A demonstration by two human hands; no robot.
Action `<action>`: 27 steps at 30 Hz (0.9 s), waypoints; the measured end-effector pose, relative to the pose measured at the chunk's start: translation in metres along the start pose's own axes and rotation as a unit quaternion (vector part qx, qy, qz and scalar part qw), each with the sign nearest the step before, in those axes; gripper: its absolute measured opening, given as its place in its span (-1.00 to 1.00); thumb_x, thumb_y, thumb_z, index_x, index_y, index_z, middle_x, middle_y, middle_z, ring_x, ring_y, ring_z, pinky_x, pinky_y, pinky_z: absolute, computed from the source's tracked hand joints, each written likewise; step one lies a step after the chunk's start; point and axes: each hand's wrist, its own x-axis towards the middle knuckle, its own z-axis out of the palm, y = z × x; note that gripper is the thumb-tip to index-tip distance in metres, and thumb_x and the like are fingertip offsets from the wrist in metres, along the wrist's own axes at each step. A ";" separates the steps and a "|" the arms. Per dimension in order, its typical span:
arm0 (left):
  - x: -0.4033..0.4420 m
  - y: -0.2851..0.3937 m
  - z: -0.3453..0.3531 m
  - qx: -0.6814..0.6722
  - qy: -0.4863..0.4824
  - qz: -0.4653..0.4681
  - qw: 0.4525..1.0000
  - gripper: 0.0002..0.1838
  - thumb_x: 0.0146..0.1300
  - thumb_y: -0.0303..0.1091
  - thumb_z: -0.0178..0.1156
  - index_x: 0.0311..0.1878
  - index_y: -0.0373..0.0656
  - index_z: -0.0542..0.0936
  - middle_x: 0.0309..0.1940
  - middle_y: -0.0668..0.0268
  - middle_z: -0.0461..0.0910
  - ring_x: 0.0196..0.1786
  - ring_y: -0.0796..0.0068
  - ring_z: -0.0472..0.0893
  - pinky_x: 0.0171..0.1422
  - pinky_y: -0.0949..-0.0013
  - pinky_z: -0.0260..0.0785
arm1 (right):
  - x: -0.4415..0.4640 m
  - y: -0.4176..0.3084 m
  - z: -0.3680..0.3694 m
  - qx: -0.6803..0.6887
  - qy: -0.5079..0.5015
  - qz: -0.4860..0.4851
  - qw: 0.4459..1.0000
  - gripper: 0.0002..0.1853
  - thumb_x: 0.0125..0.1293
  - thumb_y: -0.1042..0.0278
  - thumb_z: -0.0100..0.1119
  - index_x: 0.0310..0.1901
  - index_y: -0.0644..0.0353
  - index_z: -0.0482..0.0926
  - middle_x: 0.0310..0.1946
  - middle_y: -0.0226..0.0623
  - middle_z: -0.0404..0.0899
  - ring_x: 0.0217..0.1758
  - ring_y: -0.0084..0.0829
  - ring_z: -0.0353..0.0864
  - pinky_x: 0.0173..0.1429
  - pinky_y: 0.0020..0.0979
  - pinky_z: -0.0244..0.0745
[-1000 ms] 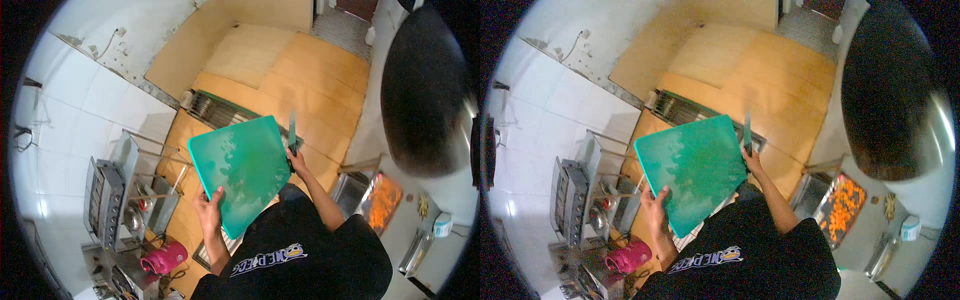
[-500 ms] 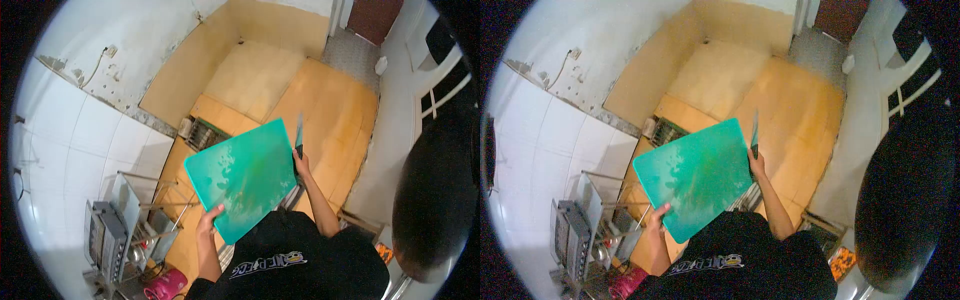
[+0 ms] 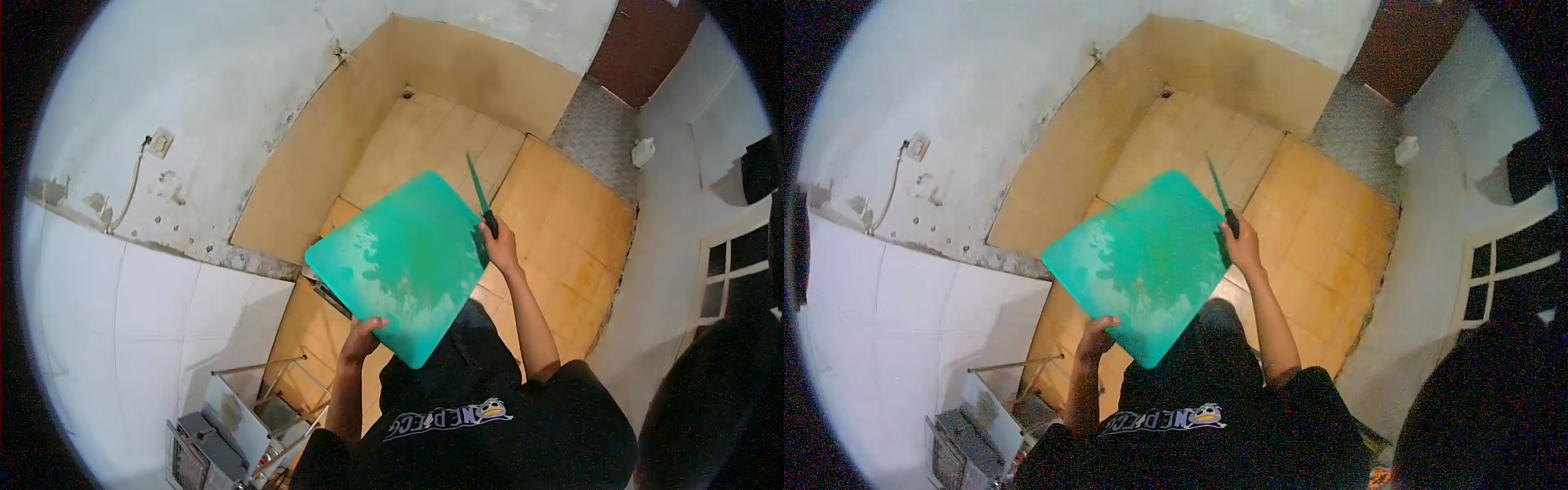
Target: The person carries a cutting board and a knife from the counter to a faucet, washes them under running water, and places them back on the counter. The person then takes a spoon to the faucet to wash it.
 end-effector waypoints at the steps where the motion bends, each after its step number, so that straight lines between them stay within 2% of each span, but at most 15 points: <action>1: 0.023 0.016 0.006 -0.008 0.013 0.051 0.999 -0.51 -0.02 -0.32 0.27 0.04 -0.24 0.49 -0.27 0.20 0.62 -0.14 0.21 0.63 -0.02 0.10 0.49 | 0.013 -0.011 0.006 -0.017 -0.026 -0.009 0.999 -0.58 0.34 0.06 0.14 -0.04 0.33 0.52 -0.36 0.00 0.61 -0.29 -0.13 0.61 -0.16 -0.20 0.47; 3: 0.082 0.016 -0.017 -0.014 0.015 0.028 0.999 -0.52 -0.02 -0.34 0.27 0.03 -0.23 0.50 -0.25 0.20 0.60 -0.13 0.22 0.62 -0.02 0.11 0.49 | 0.026 -0.024 0.026 -0.034 -0.070 -0.037 0.996 -0.60 0.33 0.10 0.16 -0.02 0.31 0.51 -0.33 0.09 0.61 -0.30 0.06 0.62 -0.16 -0.12 0.47; 4: 0.107 0.027 -0.017 0.018 0.023 0.056 0.998 -0.53 -0.02 -0.35 0.28 0.02 -0.23 0.50 -0.22 0.20 0.59 -0.11 0.23 0.60 -0.02 0.13 0.48 | 0.028 -0.051 0.032 -0.021 -0.109 -0.012 0.994 -0.59 0.37 0.05 0.08 -0.04 0.31 0.51 -0.35 0.11 0.59 -0.29 0.08 0.60 -0.14 -0.08 0.47; 6: 0.157 0.049 -0.016 0.084 0.046 0.108 0.990 -0.55 -0.02 -0.36 0.30 -0.01 -0.23 0.49 -0.17 0.22 0.55 -0.09 0.25 0.57 -0.02 0.16 0.47 | 0.044 -0.057 0.059 -0.018 -0.203 -0.018 0.979 -0.59 0.41 0.04 -0.01 -0.10 0.31 0.50 -0.37 0.12 0.57 -0.27 0.09 0.59 -0.13 -0.04 0.46; 8: 0.208 0.072 -0.023 0.079 0.065 0.036 0.994 -0.22 0.05 -0.32 0.23 0.34 -0.23 0.14 0.09 0.12 0.36 0.19 0.13 0.37 0.23 0.06 0.27 | 0.065 -0.074 0.077 -0.030 -0.238 -0.043 0.970 -0.60 0.42 0.04 -0.04 -0.12 0.30 0.50 -0.38 0.13 0.56 -0.26 0.09 0.58 -0.14 -0.02 0.45; 10: 0.260 0.093 -0.030 0.090 0.060 0.014 0.994 -0.25 0.08 -0.34 0.20 0.34 -0.23 0.13 0.07 0.11 0.34 0.17 0.12 0.35 0.27 0.04 0.22 | 0.098 -0.074 0.101 -0.044 -0.268 -0.073 0.960 -0.61 0.43 0.05 -0.08 -0.13 0.30 0.49 -0.39 0.14 0.54 -0.26 0.10 0.57 -0.14 0.00 0.43; 12: 0.299 0.112 -0.023 0.031 0.120 0.019 0.992 -0.31 0.11 -0.38 0.16 0.32 -0.23 0.16 0.03 0.13 0.33 0.10 0.14 0.37 0.24 0.04 0.23 | 0.134 -0.065 0.124 -0.060 -0.281 -0.107 0.952 -0.66 0.45 0.11 -0.07 -0.09 0.27 0.48 -0.42 0.15 0.55 -0.27 0.17 0.55 -0.17 0.02 0.40; 13: 0.313 0.133 -0.014 0.037 0.091 0.049 0.994 -0.35 0.12 -0.40 0.14 0.30 -0.22 0.18 0.01 0.15 0.32 0.05 0.15 0.37 0.21 0.08 0.24 | 0.157 -0.082 0.126 -0.061 -0.311 -0.098 0.943 -0.68 0.44 0.13 -0.06 -0.15 0.26 0.47 -0.45 0.13 0.55 -0.32 0.15 0.55 -0.23 0.02 0.40; 14: 0.338 0.144 -0.017 0.036 0.093 0.051 0.994 -0.35 0.12 -0.40 0.14 0.30 -0.22 0.18 0.01 0.15 0.32 0.05 0.15 0.37 0.21 0.08 0.24 | 0.179 -0.080 0.137 -0.060 -0.313 -0.100 0.942 -0.68 0.44 0.13 -0.06 -0.15 0.26 0.47 -0.45 0.13 0.55 -0.32 0.15 0.55 -0.23 0.02 0.40; 16: 0.381 0.159 -0.027 0.061 0.152 0.012 0.986 -0.36 0.12 -0.41 0.15 0.28 -0.23 0.19 -0.01 0.15 0.33 0.05 0.16 0.38 0.16 0.13 0.26 | 0.218 -0.079 0.159 -0.078 -0.301 -0.156 0.937 -0.68 0.43 0.11 -0.05 -0.13 0.26 0.45 -0.56 0.11 0.51 -0.45 0.17 0.53 -0.32 0.05 0.40; 18: 0.424 0.166 -0.041 0.048 0.162 0.027 0.985 -0.37 0.12 -0.40 0.17 0.26 -0.22 0.20 -0.03 0.16 0.34 0.02 0.19 0.39 0.12 0.16 0.29 | 0.257 -0.087 0.172 -0.097 -0.307 -0.164 0.932 -0.67 0.43 0.10 -0.06 -0.12 0.26 0.44 -0.56 0.12 0.52 -0.45 0.17 0.54 -0.34 0.06 0.41; 20: 0.461 0.177 -0.054 0.020 0.181 -0.008 0.983 -0.38 0.11 -0.41 0.17 0.26 -0.23 0.22 -0.05 0.17 0.36 0.00 0.20 0.40 0.10 0.15 0.29 | 0.302 -0.085 0.194 -0.115 -0.315 -0.175 0.926 -0.66 0.44 0.10 -0.07 -0.11 0.27 0.43 -0.56 0.13 0.53 -0.46 0.18 0.55 -0.36 0.06 0.42; 21: 0.481 0.184 -0.061 0.018 0.185 -0.008 0.983 -0.38 0.11 -0.41 0.17 0.26 -0.23 0.22 -0.05 0.17 0.36 0.00 0.20 0.40 0.10 0.15 0.29 | 0.331 -0.067 0.215 -0.154 -0.289 -0.162 0.931 -0.64 0.44 0.08 -0.08 -0.12 0.28 0.44 -0.54 0.14 0.54 -0.45 0.19 0.55 -0.36 0.06 0.44; 23: 0.526 0.201 -0.072 0.008 0.125 0.076 0.989 -0.36 0.10 -0.41 0.18 0.27 -0.24 0.20 -0.02 0.16 0.37 0.01 0.20 0.41 0.12 0.14 0.31 | 0.405 -0.020 0.262 -0.196 -0.241 -0.113 0.944 -0.60 0.45 0.04 -0.11 -0.14 0.29 0.45 -0.51 0.16 0.56 -0.44 0.19 0.56 -0.34 0.07 0.46; 27: 0.623 0.253 -0.095 0.109 0.085 0.012 0.990 -0.33 0.09 -0.43 0.17 0.29 -0.25 0.19 0.04 0.13 0.36 0.05 0.18 0.41 0.13 0.11 0.33 | 0.550 0.007 0.318 -0.214 -0.188 -0.050 0.957 -0.56 0.46 0.01 -0.14 -0.13 0.31 0.48 -0.48 0.18 0.56 -0.39 0.19 0.57 -0.27 0.10 0.46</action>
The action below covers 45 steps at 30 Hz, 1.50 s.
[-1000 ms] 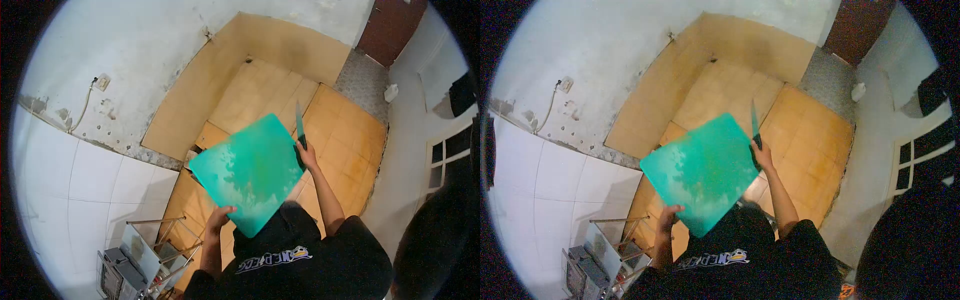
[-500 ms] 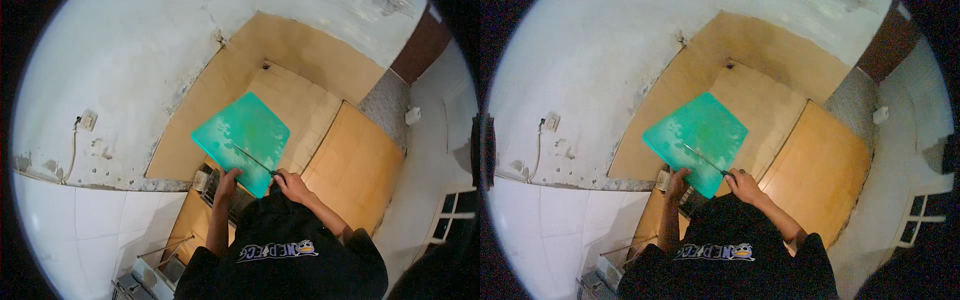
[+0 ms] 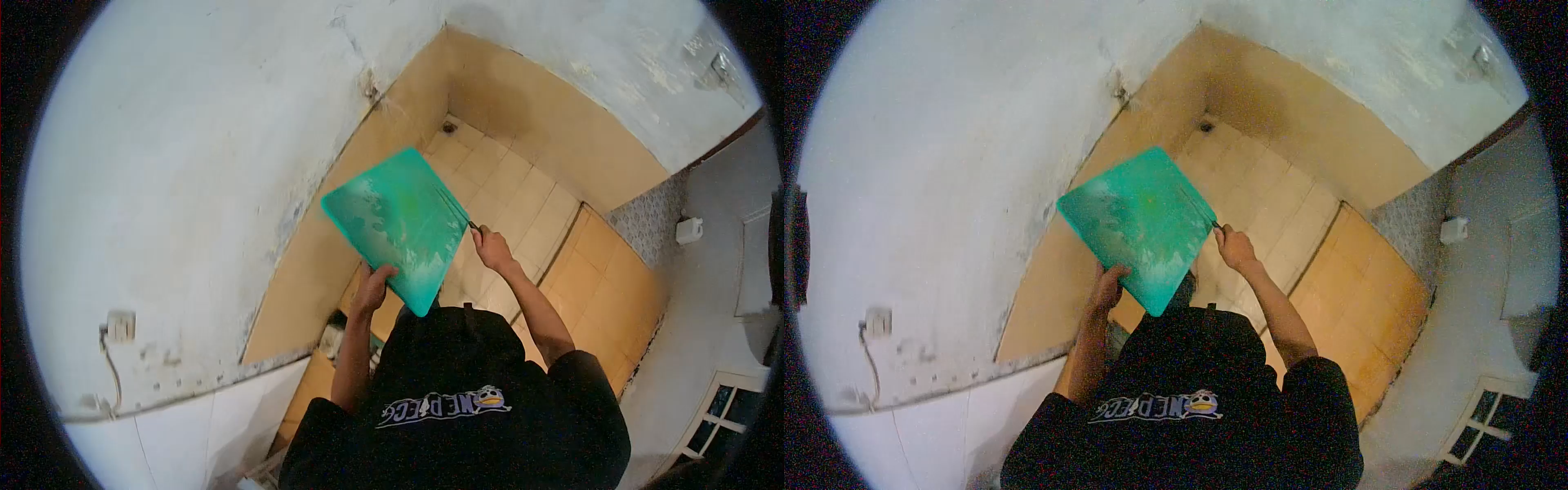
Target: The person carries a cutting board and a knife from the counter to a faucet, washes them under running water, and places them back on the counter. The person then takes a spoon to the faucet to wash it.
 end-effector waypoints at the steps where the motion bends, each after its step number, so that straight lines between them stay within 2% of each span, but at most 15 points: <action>1: 0.034 0.009 -0.001 -0.025 -0.015 0.043 0.999 -0.35 0.08 -0.44 0.16 0.27 -0.25 0.21 0.04 0.13 0.37 0.06 0.18 0.42 0.12 0.10 0.34 | 0.027 -0.007 0.000 -0.001 0.008 0.000 1.000 -0.56 0.46 0.01 -0.14 -0.13 0.31 0.48 -0.48 0.18 0.56 -0.39 0.19 0.57 -0.27 0.10 0.46; 3: 0.093 0.027 -0.006 -0.049 -0.034 0.077 0.995 -0.37 0.08 -0.45 0.16 0.26 -0.25 0.23 0.04 0.12 0.38 0.06 0.19 0.42 0.12 0.09 0.34 | 0.051 -0.031 0.002 0.049 0.035 -0.062 0.996 -0.63 0.47 0.11 -0.13 -0.09 0.31 0.45 -0.48 0.23 0.53 -0.38 0.18 0.55 -0.26 0.07 0.43; 6: 0.178 0.031 -0.012 -0.110 -0.021 0.030 0.993 -0.38 -0.01 -0.40 0.22 0.19 -0.21 0.31 -0.04 0.23 0.47 -0.03 0.28 0.47 0.08 0.22 0.36 | 0.068 -0.082 -0.016 0.064 -0.041 -0.050 0.996 -0.64 0.45 0.10 -0.10 -0.06 0.29 0.43 -0.50 0.21 0.52 -0.39 0.19 0.54 -0.28 0.06 0.43; 11: 0.256 0.064 -0.024 0.005 -0.072 0.000 0.997 -0.46 -0.01 -0.36 0.22 0.11 -0.18 0.40 -0.06 0.28 0.47 0.00 0.33 0.47 0.16 0.20 0.31 | 0.130 -0.084 0.005 0.032 -0.142 -0.030 0.989 -0.60 0.44 0.08 -0.08 0.02 0.31 0.40 -0.53 0.20 0.52 -0.43 0.17 0.55 -0.31 0.06 0.43; 13: 0.281 0.061 -0.029 -0.023 -0.084 -0.010 0.996 -0.42 0.00 -0.40 0.20 0.16 -0.20 0.36 -0.08 0.28 0.45 -0.01 0.32 0.46 0.15 0.16 0.31 | 0.180 -0.059 0.026 0.000 -0.038 -0.012 0.999 -0.56 0.44 0.05 -0.10 0.02 0.34 0.40 -0.57 0.17 0.53 -0.48 0.16 0.55 -0.37 0.06 0.43; 16: 0.309 0.050 -0.020 -0.068 -0.056 -0.046 0.995 -0.36 0.01 -0.46 0.17 0.24 -0.22 0.28 -0.07 0.25 0.42 0.00 0.28 0.44 0.15 0.12 0.31 | 0.261 -0.007 0.039 -0.042 0.002 0.008 0.999 -0.54 0.44 0.03 -0.12 0.01 0.36 0.41 -0.60 0.14 0.53 -0.52 0.17 0.53 -0.42 0.07 0.42; 19: 0.318 0.052 -0.009 -0.077 0.008 -0.096 0.992 -0.30 0.02 -0.50 0.15 0.30 -0.21 0.21 -0.01 0.20 0.38 0.04 0.22 0.42 0.18 0.09 0.31 | 0.280 -0.004 0.027 -0.074 -0.039 0.025 0.996 -0.59 0.44 0.01 -0.10 -0.05 0.27 0.41 -0.57 0.13 0.53 -0.49 0.14 0.56 -0.42 0.07 0.43; 21: 0.324 0.052 0.004 -0.086 0.042 -0.108 0.990 -0.28 0.02 -0.52 0.14 0.33 -0.20 0.18 0.01 0.19 0.36 0.05 0.19 0.42 0.19 0.07 0.31 | 0.267 -0.021 0.011 -0.005 -0.062 -0.061 0.996 -0.60 0.45 0.02 -0.11 -0.04 0.27 0.37 -0.57 0.09 0.54 -0.48 0.12 0.57 -0.44 0.07 0.44; 25: 0.337 0.056 0.020 -0.128 0.084 -0.082 0.985 -0.31 -0.05 -0.51 0.20 0.25 -0.15 0.27 -0.01 0.20 0.46 0.08 0.14 0.48 0.15 0.06 0.41 | 0.258 -0.034 0.002 0.004 -0.214 -0.073 0.974 -0.63 0.45 0.06 -0.10 -0.01 0.24 0.35 -0.42 0.16 0.57 -0.40 0.17 0.60 -0.34 0.07 0.51; 30: 0.339 0.053 0.024 -0.115 0.094 -0.072 0.986 -0.28 -0.05 -0.55 0.17 0.28 -0.12 0.22 0.02 0.16 0.46 0.11 0.08 0.47 0.13 0.00 0.44 | 0.388 0.068 0.071 -0.100 -0.227 0.012 0.969 -0.44 0.47 -0.14 -0.34 -0.02 0.25 0.43 -0.28 0.20 0.60 -0.20 0.14 0.61 -0.14 0.13 0.50; 31: 0.338 0.052 0.027 -0.133 0.108 -0.076 0.982 -0.34 0.00 -0.57 0.11 0.26 -0.19 0.23 -0.01 0.17 0.45 0.05 0.12 0.49 0.11 0.06 0.45 | 0.407 0.089 0.081 -0.095 -0.151 -0.006 0.984 -0.48 0.46 -0.10 -0.28 -0.05 0.26 0.44 -0.36 0.15 0.61 -0.28 0.14 0.62 -0.23 0.09 0.54; 35: 0.338 0.074 0.042 -0.118 0.153 -0.065 0.979 -0.40 0.06 -0.58 0.05 0.25 -0.25 0.24 -0.03 0.16 0.45 0.00 0.18 0.51 0.07 0.14 0.47 | 0.407 0.039 0.035 -0.028 -0.069 0.003 0.997 -0.50 0.48 -0.05 -0.23 -0.20 0.32 0.46 -0.47 0.15 0.58 -0.34 0.15 0.59 -0.19 0.06 0.47; 38: 0.350 0.054 0.024 -0.158 0.157 -0.111 0.969 -0.35 0.01 -0.57 0.16 0.24 -0.12 0.25 0.06 0.17 0.45 0.14 0.12 0.46 0.20 0.08 0.38 | 0.357 -0.002 0.012 0.044 -0.162 -0.030 0.985 -0.56 0.48 0.01 -0.20 -0.13 0.31 0.44 -0.50 0.18 0.54 -0.36 0.17 0.58 -0.21 0.09 0.43; 41: 0.357 0.054 0.021 -0.131 0.100 -0.065 0.984 -0.34 0.02 -0.56 0.17 0.25 -0.12 0.25 0.04 0.18 0.45 0.13 0.16 0.47 0.19 0.12 0.38 | 0.319 -0.045 -0.007 0.060 -0.235 -0.096 0.965 -0.57 0.45 -0.02 -0.15 0.01 0.23 0.43 -0.38 0.22 0.56 -0.29 0.18 0.58 -0.16 0.13 0.46; 45: 0.357 0.058 0.020 -0.136 0.100 -0.066 0.983 -0.35 0.01 -0.56 0.18 0.24 -0.14 0.26 0.04 0.20 0.45 0.11 0.19 0.47 0.19 0.13 0.38 | 0.365 0.023 0.077 0.007 -0.177 -0.014 0.984 -0.50 0.44 -0.08 -0.18 -0.02 0.24 0.50 -0.30 0.20 0.60 -0.22 0.15 0.61 -0.13 0.09 0.50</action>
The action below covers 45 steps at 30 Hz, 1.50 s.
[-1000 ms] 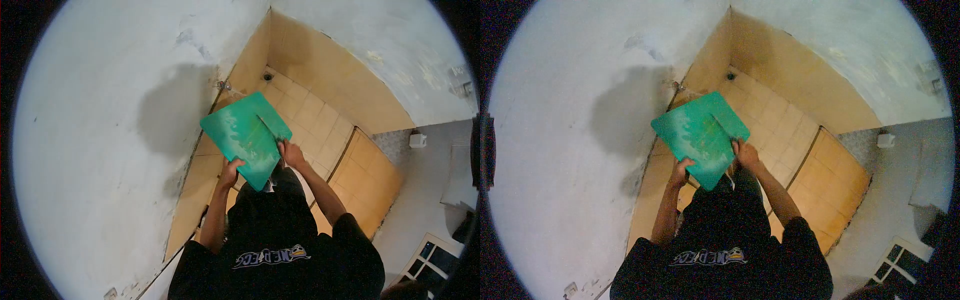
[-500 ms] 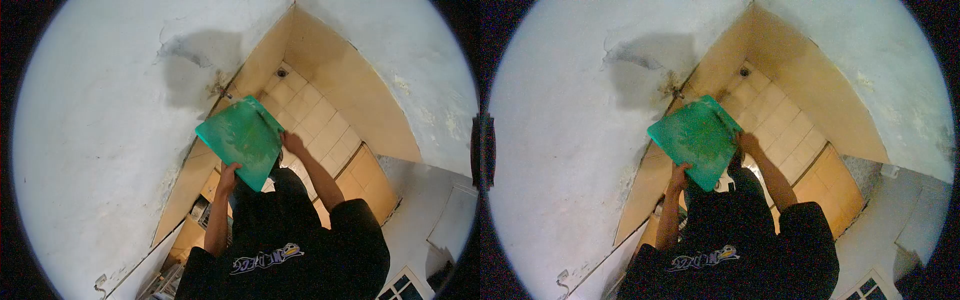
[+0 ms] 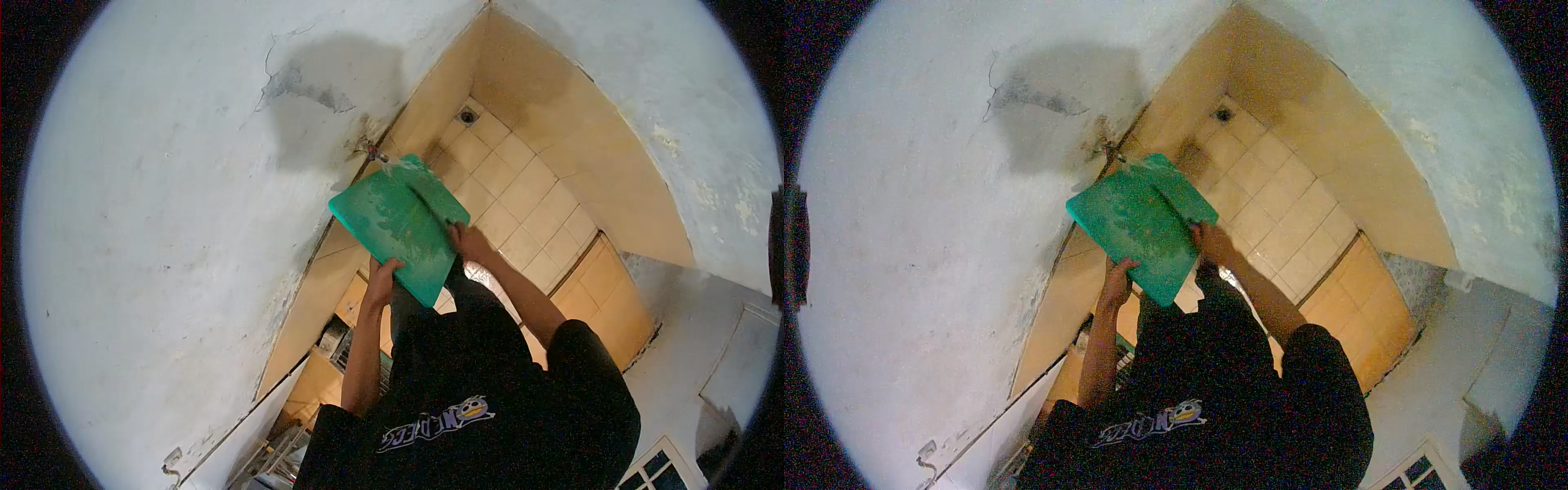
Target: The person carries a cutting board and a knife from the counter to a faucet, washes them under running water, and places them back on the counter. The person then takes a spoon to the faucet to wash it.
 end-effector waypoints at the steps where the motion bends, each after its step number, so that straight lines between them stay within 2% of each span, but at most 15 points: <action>1: -0.006 0.010 0.007 0.012 -0.001 -0.001 1.000 -0.34 0.01 -0.55 0.18 0.25 -0.14 0.25 0.04 0.20 0.44 0.11 0.20 0.46 0.20 0.13 0.37 | 0.027 0.022 0.003 -0.013 -0.046 0.042 0.998 -0.46 0.43 -0.13 -0.20 -0.04 0.25 0.53 -0.26 0.18 0.62 -0.19 0.15 0.61 -0.09 0.08 0.51; 4: -0.007 0.009 0.004 0.037 -0.016 -0.003 0.999 -0.35 0.04 -0.54 0.16 0.26 -0.15 0.24 0.04 0.21 0.44 0.12 0.21 0.45 0.20 0.13 0.36 | 0.036 0.011 -0.018 -0.007 0.035 0.026 0.999 -0.46 0.46 -0.08 -0.20 -0.26 0.32 0.52 -0.42 0.18 0.58 -0.31 0.15 0.59 -0.18 0.06 0.47; 12: 0.020 0.002 0.006 0.016 -0.001 0.035 0.999 -0.40 0.11 -0.50 0.08 0.27 -0.15 0.22 0.02 0.18 0.44 0.07 0.21 0.47 0.18 0.14 0.36 | -0.065 -0.059 -0.028 -0.020 0.034 -0.090 0.995 -0.58 0.47 0.03 -0.15 -0.14 0.31 0.46 -0.50 0.17 0.55 -0.36 0.19 0.56 -0.21 0.09 0.45; 14: 0.039 -0.008 -0.006 0.061 -0.003 0.032 0.998 -0.41 0.09 -0.50 0.10 0.24 -0.15 0.23 0.00 0.17 0.44 0.04 0.21 0.49 0.17 0.10 0.38 | -0.034 -0.031 -0.001 -0.016 0.076 -0.057 0.995 -0.54 0.48 -0.01 -0.20 -0.13 0.31 0.45 -0.49 0.18 0.55 -0.36 0.19 0.57 -0.21 0.10 0.46; 15: 0.040 -0.001 -0.003 0.062 -0.002 0.033 0.998 -0.41 0.09 -0.50 0.10 0.24 -0.15 0.23 0.00 0.17 0.44 0.04 0.21 0.49 0.17 0.10 0.38 | -0.004 -0.013 0.006 0.006 0.043 0.036 0.998 -0.56 0.44 -0.03 -0.14 -0.12 0.25 0.47 -0.51 0.15 0.55 -0.37 0.15 0.60 -0.27 0.11 0.49; 16: 0.037 0.008 0.003 0.081 -0.017 0.035 0.996 -0.42 0.08 -0.50 0.10 0.22 -0.16 0.24 -0.01 0.17 0.44 0.02 0.22 0.49 0.12 0.11 0.42 | 0.022 0.004 -0.005 -0.017 0.038 -0.035 0.999 -0.51 0.46 -0.08 -0.22 -0.14 0.24 0.49 -0.44 0.17 0.58 -0.33 0.14 0.60 -0.21 0.09 0.51; 17: 0.036 0.013 0.009 0.099 -0.033 0.036 0.994 -0.43 0.07 -0.49 0.11 0.20 -0.16 0.24 -0.03 0.17 0.44 0.01 0.23 0.50 0.07 0.12 0.46 | 0.049 0.016 -0.006 -0.053 0.013 0.047 0.997 -0.48 0.48 -0.09 -0.28 -0.17 0.24 0.51 -0.34 0.17 0.59 -0.28 0.13 0.61 -0.16 0.09 0.50; 20: 0.046 0.016 0.015 0.071 -0.028 0.044 0.996 -0.43 0.05 -0.47 0.13 0.19 -0.16 0.25 -0.10 0.19 0.46 -0.08 0.25 0.54 -0.15 0.17 0.53 | 0.050 -0.009 -0.024 0.052 0.096 0.032 0.994 -0.45 0.47 -0.11 -0.29 -0.18 0.26 0.52 -0.32 0.20 0.60 -0.24 0.11 0.62 -0.12 0.10 0.49; 24: 0.066 0.012 0.015 0.060 -0.044 -0.001 0.997 -0.43 0.06 -0.46 0.13 0.20 -0.13 0.25 -0.15 0.21 0.48 -0.22 0.29 0.58 -0.43 0.28 0.52 | -0.020 -0.064 -0.038 0.034 0.051 0.009 0.998 -0.50 0.47 -0.04 -0.22 -0.11 0.35 0.46 -0.42 0.21 0.57 -0.30 0.18 0.58 -0.19 0.10 0.45; 26: 0.073 0.009 0.027 0.005 0.042 0.061 0.997 -0.45 0.06 -0.45 0.11 0.18 -0.14 0.26 -0.23 0.21 0.51 -0.40 0.31 0.59 -0.62 0.33 0.45 | -0.027 -0.064 -0.037 0.018 0.024 0.007 1.000 -0.49 0.47 -0.04 -0.23 -0.08 0.34 0.45 -0.42 0.21 0.57 -0.30 0.18 0.58 -0.19 0.09 0.46; 33: 0.074 0.011 0.021 0.074 -0.026 0.064 0.995 -0.48 0.05 -0.42 0.11 0.13 -0.23 0.30 -0.33 0.20 0.52 -0.58 0.32 0.55 -0.72 0.35 0.41 | 0.047 0.009 -0.025 -0.055 0.023 0.017 0.998 -0.52 0.44 -0.07 -0.18 -0.08 0.26 0.45 -0.44 0.15 0.58 -0.34 0.13 0.61 -0.24 0.09 0.51; 36: 0.080 0.004 0.014 0.072 -0.008 0.077 0.994 -0.49 0.05 -0.42 0.10 0.13 -0.23 0.30 -0.33 0.19 0.51 -0.58 0.31 0.55 -0.72 0.37 0.41 | -0.002 -0.046 -0.035 0.006 0.023 0.014 1.000 -0.56 0.47 -0.01 -0.19 -0.05 0.28 0.43 -0.45 0.21 0.55 -0.32 0.15 0.58 -0.22 0.08 0.46; 37: 0.076 0.012 0.017 0.061 -0.019 0.027 0.998 -0.43 0.05 -0.49 0.10 0.20 -0.21 0.26 -0.15 0.21 0.45 -0.26 0.26 0.50 -0.31 0.28 0.40 | -0.020 -0.058 -0.034 0.006 0.023 0.014 1.000 -0.56 0.47 -0.01 -0.19 -0.05 0.28 0.43 -0.45 0.21 0.55 -0.32 0.15 0.58 -0.22 0.08 0.46; 39: 0.076 0.018 0.020 0.049 -0.030 -0.019 0.998 -0.37 0.05 -0.57 0.09 0.26 -0.20 0.23 0.02 0.23 0.40 0.06 0.21 0.45 0.10 0.20 0.40 | -0.041 -0.074 -0.031 0.042 0.040 -0.028 0.998 -0.55 0.47 -0.01 -0.20 -0.03 0.27 0.42 -0.44 0.19 0.56 -0.34 0.16 0.58 -0.23 0.10 0.45; 45: 0.070 0.013 0.018 0.073 -0.024 0.026 0.997 -0.39 0.05 -0.56 0.07 0.25 -0.21 0.26 0.01 0.24 0.42 0.09 0.25 0.43 0.18 0.18 0.33 | 0.040 -0.021 -0.016 0.011 0.075 0.029 0.997 -0.53 0.44 -0.09 -0.18 -0.07 0.24 0.44 -0.48 0.16 0.58 -0.36 0.13 0.62 -0.28 0.06 0.52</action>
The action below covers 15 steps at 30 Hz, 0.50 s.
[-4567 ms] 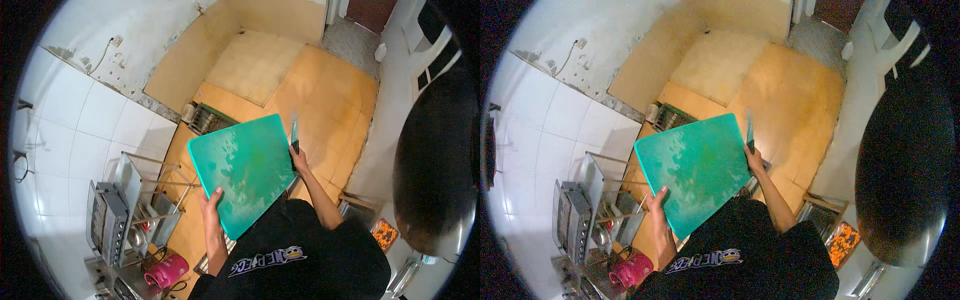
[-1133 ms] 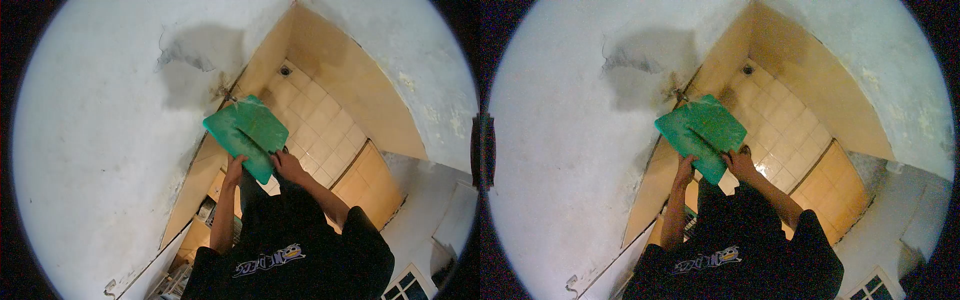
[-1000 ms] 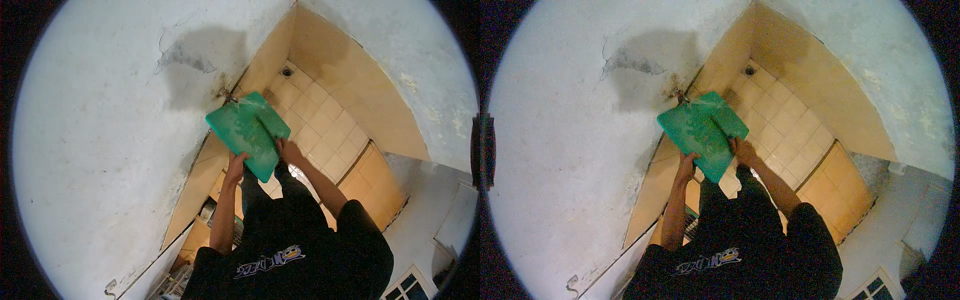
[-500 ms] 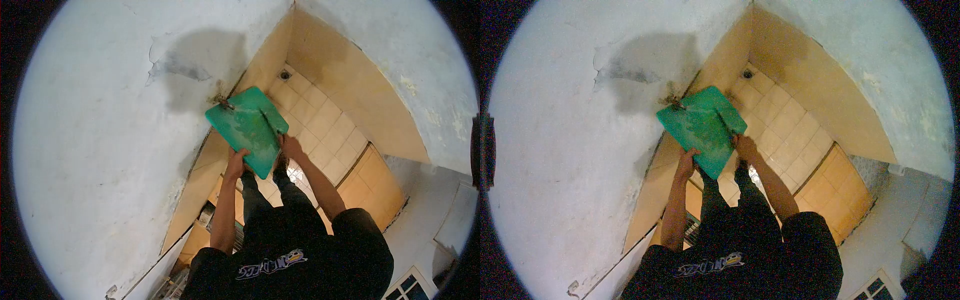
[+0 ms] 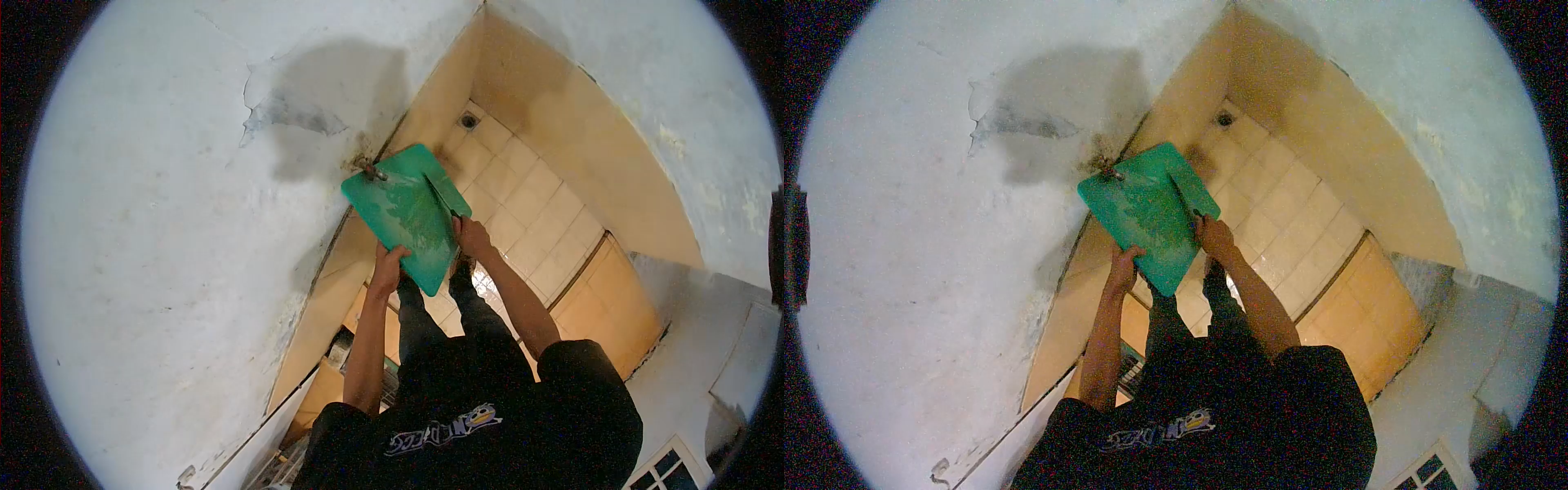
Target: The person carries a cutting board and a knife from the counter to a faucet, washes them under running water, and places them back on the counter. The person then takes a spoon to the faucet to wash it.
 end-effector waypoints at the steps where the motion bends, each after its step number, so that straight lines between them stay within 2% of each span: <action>1: 0.001 0.000 -0.001 0.008 -0.007 -0.004 1.000 -0.39 0.05 -0.55 0.08 0.26 -0.21 0.26 0.02 0.24 0.42 0.10 0.24 0.43 0.19 0.17 0.32 | 0.007 0.000 -0.002 0.002 -0.015 0.025 1.000 -0.54 0.45 -0.07 -0.18 -0.08 0.24 0.44 -0.46 0.17 0.58 -0.34 0.13 0.63 -0.27 0.06 0.52; 5: 0.006 -0.003 -0.008 0.011 -0.016 -0.013 1.000 -0.35 0.06 -0.54 0.08 0.30 -0.22 0.23 0.06 0.23 0.43 0.13 0.23 0.43 0.24 0.15 0.29 | -0.055 -0.050 -0.013 0.036 -0.030 -0.053 0.998 -0.54 0.47 -0.02 -0.21 -0.06 0.28 0.45 -0.49 0.20 0.55 -0.41 0.17 0.58 -0.26 0.10 0.46; 8: 0.011 -0.001 -0.010 0.006 -0.027 -0.023 0.999 -0.32 0.06 -0.54 0.07 0.33 -0.22 0.19 0.11 0.21 0.40 0.15 0.22 0.42 0.25 0.16 0.28 | -0.071 -0.060 -0.017 0.025 -0.046 -0.065 0.997 -0.54 0.47 -0.01 -0.22 -0.06 0.30 0.44 -0.49 0.18 0.55 -0.40 0.16 0.58 -0.25 0.10 0.47; 9: 0.010 0.003 -0.008 0.006 -0.026 -0.021 0.999 -0.32 0.06 -0.54 0.07 0.33 -0.22 0.19 0.11 0.21 0.40 0.15 0.22 0.42 0.25 0.16 0.28 | -0.059 -0.052 -0.010 0.025 -0.046 -0.066 0.996 -0.54 0.47 -0.01 -0.22 -0.06 0.30 0.44 -0.49 0.18 0.55 -0.40 0.16 0.58 -0.25 0.10 0.47; 12: 0.006 0.007 -0.003 0.039 -0.024 -0.003 0.999 -0.32 0.08 -0.54 0.05 0.34 -0.21 0.18 0.11 0.20 0.38 0.14 0.22 0.42 0.22 0.18 0.30 | -0.001 -0.020 0.005 0.008 -0.009 0.019 1.000 -0.53 0.48 -0.01 -0.24 -0.09 0.33 0.44 -0.48 0.20 0.56 -0.39 0.19 0.58 -0.27 0.09 0.48; 15: 0.013 0.003 -0.005 0.034 -0.042 0.010 0.998 -0.32 0.09 -0.55 0.04 0.35 -0.21 0.16 0.13 0.18 0.36 0.15 0.21 0.41 0.24 0.19 0.30 | -0.003 -0.032 0.006 0.036 -0.017 -0.027 0.999 -0.55 0.47 0.01 -0.21 -0.10 0.32 0.43 -0.48 0.20 0.56 -0.41 0.19 0.58 -0.27 0.09 0.48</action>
